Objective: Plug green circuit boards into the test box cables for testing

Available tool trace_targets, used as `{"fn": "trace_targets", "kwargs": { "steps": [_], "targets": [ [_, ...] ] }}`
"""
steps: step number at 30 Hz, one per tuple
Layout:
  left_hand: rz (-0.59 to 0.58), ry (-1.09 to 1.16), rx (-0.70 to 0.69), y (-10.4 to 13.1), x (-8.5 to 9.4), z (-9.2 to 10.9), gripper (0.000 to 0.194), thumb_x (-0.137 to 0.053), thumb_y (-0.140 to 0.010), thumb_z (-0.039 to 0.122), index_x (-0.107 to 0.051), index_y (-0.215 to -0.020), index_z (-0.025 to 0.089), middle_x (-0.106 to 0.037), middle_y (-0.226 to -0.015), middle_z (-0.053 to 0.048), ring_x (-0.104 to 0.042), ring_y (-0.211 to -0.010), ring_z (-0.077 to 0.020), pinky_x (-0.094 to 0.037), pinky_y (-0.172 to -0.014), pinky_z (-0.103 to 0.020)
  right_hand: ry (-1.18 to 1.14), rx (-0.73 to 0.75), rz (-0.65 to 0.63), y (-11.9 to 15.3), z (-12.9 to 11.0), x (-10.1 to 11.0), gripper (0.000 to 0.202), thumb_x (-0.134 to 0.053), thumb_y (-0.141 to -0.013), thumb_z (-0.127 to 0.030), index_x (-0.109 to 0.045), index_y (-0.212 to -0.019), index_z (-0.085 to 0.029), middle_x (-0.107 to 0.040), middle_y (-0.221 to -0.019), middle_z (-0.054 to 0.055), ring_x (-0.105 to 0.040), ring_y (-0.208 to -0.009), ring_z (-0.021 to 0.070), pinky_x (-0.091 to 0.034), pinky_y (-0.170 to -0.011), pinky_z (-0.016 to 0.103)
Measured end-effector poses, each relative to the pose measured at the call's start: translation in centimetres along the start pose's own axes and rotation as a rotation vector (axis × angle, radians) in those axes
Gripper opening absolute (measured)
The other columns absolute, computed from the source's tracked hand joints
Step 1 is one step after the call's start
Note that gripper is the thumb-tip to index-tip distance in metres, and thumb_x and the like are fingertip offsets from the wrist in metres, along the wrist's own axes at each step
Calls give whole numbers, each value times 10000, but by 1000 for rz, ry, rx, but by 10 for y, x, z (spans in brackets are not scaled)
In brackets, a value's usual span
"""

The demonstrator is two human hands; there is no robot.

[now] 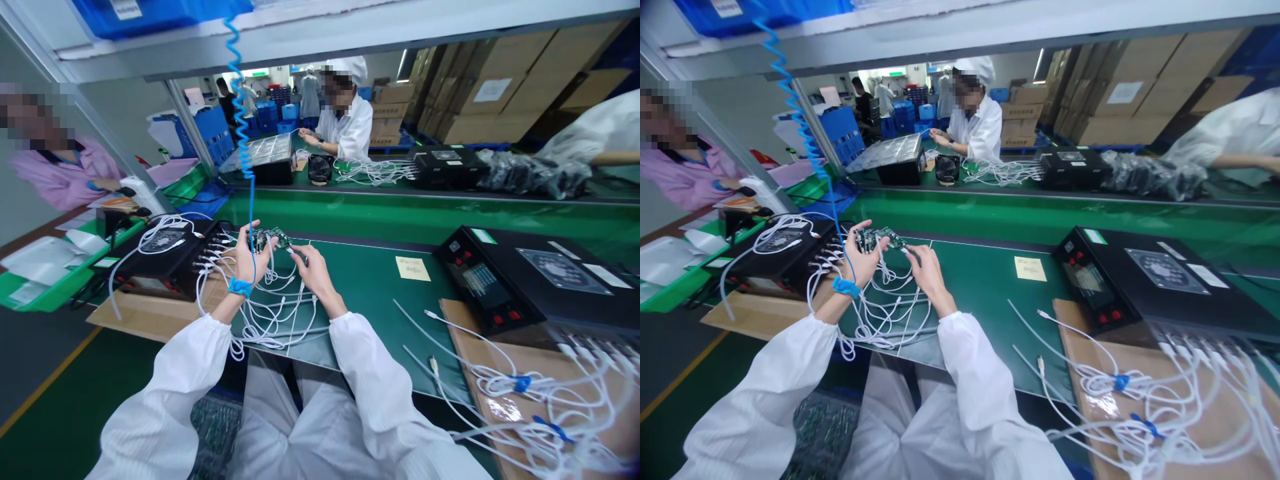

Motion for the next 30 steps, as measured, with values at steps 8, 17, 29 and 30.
{"fn": "trace_targets", "kwargs": {
  "steps": [8, 17, 29, 30],
  "targets": [
    [-16, -42, -16, -11, 5, -10, 448, -890, -625, 6, -651, -949, 203, -652, -761, 36, -623, -644, -116, -457, -673, -202, -72, 14, -72, 2, 4, -9, 196, -587, -973, -300, -759, -960, -207, -710, -881, 33, -623, -798, 178, -481, -786, 297],
    [-16, 21, 132, -27, 7, -24, 444, -886, -625, 2, -652, -944, 204, -658, -768, 47, -616, -629, -78, -459, -649, -172, -160, -106, -62, 7, 4, -16, 206, -605, -943, -302, -770, -941, -180, -760, -866, 50, -674, -754, 168, -518, -739, 281],
    [85, 176, 594, -17, 42, -23, 149, -707, -795, 48, -580, -768, 122, -666, -743, -39, -574, -577, -86, -440, -524, -196, 36, -419, -72, -21, 44, -16, 101, -703, -854, -165, -790, -802, -173, -797, -804, 86, -758, -792, 213, -568, -780, 303],
    [70, 191, 623, -15, 44, -19, 116, -673, -829, 58, -587, -775, 115, -666, -746, -47, -581, -587, -89, -460, -535, -197, 66, -426, -74, -26, 47, -15, 96, -710, -847, -162, -794, -800, -173, -794, -803, 90, -757, -809, 221, -563, -789, 309]
  ]
}}
Point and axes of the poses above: each hand's wrist, its own y-axis away from the middle knuckle, its own x-axis out of the back of the hand, z = x × y, the point moved 2 cm from there along -y, towards the middle knuckle
